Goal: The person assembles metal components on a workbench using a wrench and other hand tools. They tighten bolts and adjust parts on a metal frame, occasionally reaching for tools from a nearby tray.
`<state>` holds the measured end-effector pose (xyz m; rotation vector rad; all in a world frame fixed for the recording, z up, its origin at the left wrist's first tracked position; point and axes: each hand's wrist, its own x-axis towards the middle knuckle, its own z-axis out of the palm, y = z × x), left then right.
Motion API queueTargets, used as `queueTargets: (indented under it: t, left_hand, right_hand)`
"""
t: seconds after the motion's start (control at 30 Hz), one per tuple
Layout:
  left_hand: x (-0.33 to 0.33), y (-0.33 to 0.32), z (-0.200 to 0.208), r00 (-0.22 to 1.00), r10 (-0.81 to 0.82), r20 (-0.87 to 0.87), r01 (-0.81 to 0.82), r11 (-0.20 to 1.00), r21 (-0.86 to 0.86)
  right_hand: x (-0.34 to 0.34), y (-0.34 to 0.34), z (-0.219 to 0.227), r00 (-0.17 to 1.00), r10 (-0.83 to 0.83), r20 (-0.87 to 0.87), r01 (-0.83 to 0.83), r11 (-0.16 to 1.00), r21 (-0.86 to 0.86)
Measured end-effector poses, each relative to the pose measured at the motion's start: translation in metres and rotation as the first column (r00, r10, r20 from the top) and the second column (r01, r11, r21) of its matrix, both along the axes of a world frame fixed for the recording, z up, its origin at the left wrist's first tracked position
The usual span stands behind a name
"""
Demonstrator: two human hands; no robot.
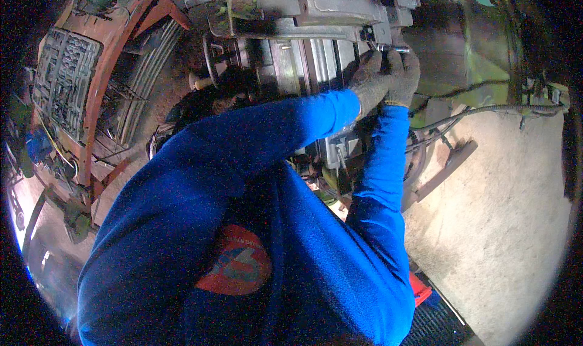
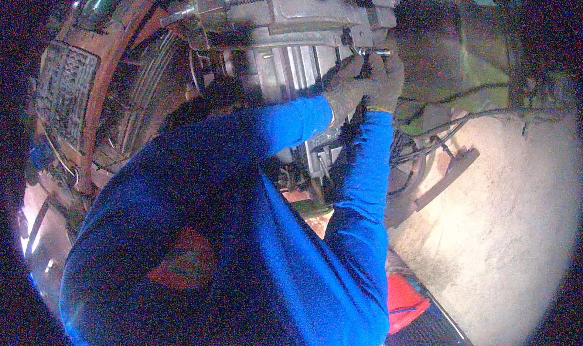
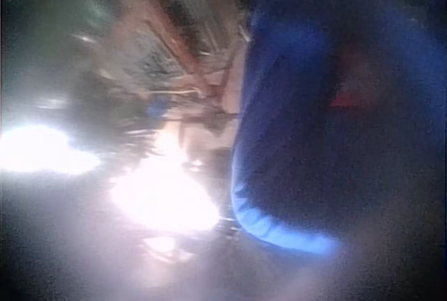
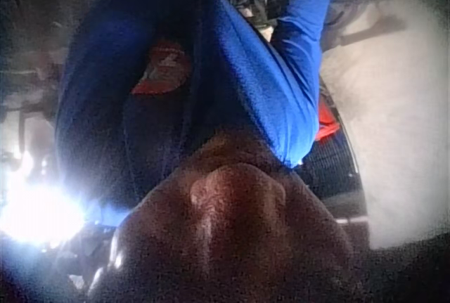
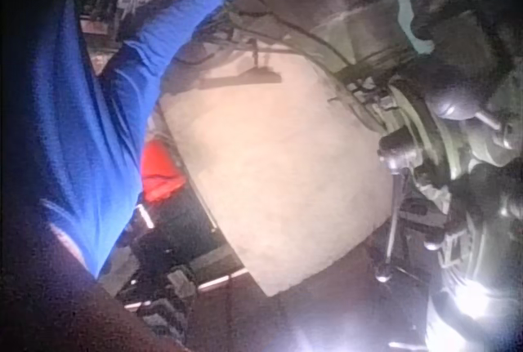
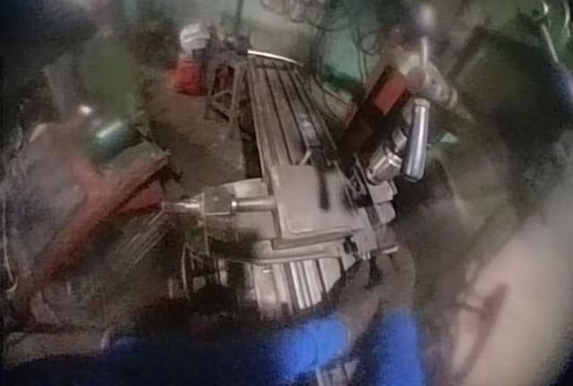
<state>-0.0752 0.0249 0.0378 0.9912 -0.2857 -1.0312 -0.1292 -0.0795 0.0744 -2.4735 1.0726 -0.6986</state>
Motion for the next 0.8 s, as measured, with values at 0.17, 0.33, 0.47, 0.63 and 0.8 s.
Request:
queueTargets:
  t: [0.17,0.33,0.47,0.63,0.8]
  left_hand:
    - [-0.003,-0.002,0.000,1.000,-0.017,0.005,0.017,1.000,-0.008]
    - [-0.004,-0.007,-0.012,1.000,0.003,0.022,-0.003,1.000,-0.001]
    - [0.012,0.021,0.027,0.985,-0.048,0.166,0.021,0.987,0.158]
    - [0.020,0.023,0.031,0.996,-0.004,-0.093,0.007,1.000,0.030]
    - [0.033,0.019,0.022,0.963,0.002,-0.269,-0.027,0.996,-0.089]
  right_hand:
    - [-0.010,-0.006,-0.034,0.917,-0.124,0.379,-0.049,0.908,0.415]
    - [0.003,-0.001,-0.035,0.837,-0.138,0.530,-0.118,0.900,0.420]
    - [-0.001,0.000,-0.040,0.700,-0.314,0.642,-0.214,0.765,0.607]
    - [-0.007,0.004,-0.027,0.944,-0.068,0.323,-0.033,0.955,0.296]
    - [0.004,0.016,0.000,0.972,-0.052,0.231,-0.003,0.973,0.232]
